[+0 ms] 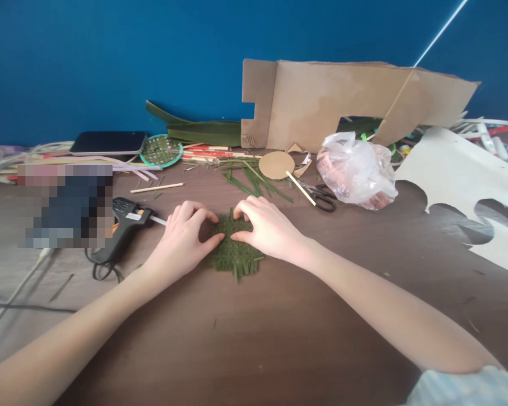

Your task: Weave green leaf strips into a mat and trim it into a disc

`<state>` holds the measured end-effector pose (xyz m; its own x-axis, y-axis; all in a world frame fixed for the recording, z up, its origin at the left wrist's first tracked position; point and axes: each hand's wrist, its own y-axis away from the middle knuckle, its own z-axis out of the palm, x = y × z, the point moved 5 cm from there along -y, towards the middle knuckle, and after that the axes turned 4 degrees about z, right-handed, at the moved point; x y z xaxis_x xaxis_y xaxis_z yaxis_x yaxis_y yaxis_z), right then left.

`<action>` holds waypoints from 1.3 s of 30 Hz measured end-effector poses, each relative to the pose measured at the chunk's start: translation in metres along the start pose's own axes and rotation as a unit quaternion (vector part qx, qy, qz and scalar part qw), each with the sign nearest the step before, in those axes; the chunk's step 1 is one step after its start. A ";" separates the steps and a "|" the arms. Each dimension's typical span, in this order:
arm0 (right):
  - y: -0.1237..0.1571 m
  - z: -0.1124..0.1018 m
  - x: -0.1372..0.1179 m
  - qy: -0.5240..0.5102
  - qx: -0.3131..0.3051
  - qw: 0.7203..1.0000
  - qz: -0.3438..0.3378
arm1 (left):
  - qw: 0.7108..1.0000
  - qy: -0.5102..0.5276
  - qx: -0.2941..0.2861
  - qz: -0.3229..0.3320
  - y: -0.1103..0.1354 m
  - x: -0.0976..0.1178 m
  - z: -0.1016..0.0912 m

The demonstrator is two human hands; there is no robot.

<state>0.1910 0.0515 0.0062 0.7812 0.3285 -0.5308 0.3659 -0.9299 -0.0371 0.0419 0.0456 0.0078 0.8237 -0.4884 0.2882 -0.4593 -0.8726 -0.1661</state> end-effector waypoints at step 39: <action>0.002 -0.006 -0.010 0.077 0.000 0.994 -0.073 | 0.987 -0.132 0.016 0.096 -0.006 -0.004 -0.016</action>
<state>0.1871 0.0472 0.0167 0.7878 0.4813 -0.3844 0.4809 -0.8705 -0.1046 0.0363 0.0526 0.0228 0.7827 -0.6224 -0.0060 -0.6077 -0.7620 -0.2237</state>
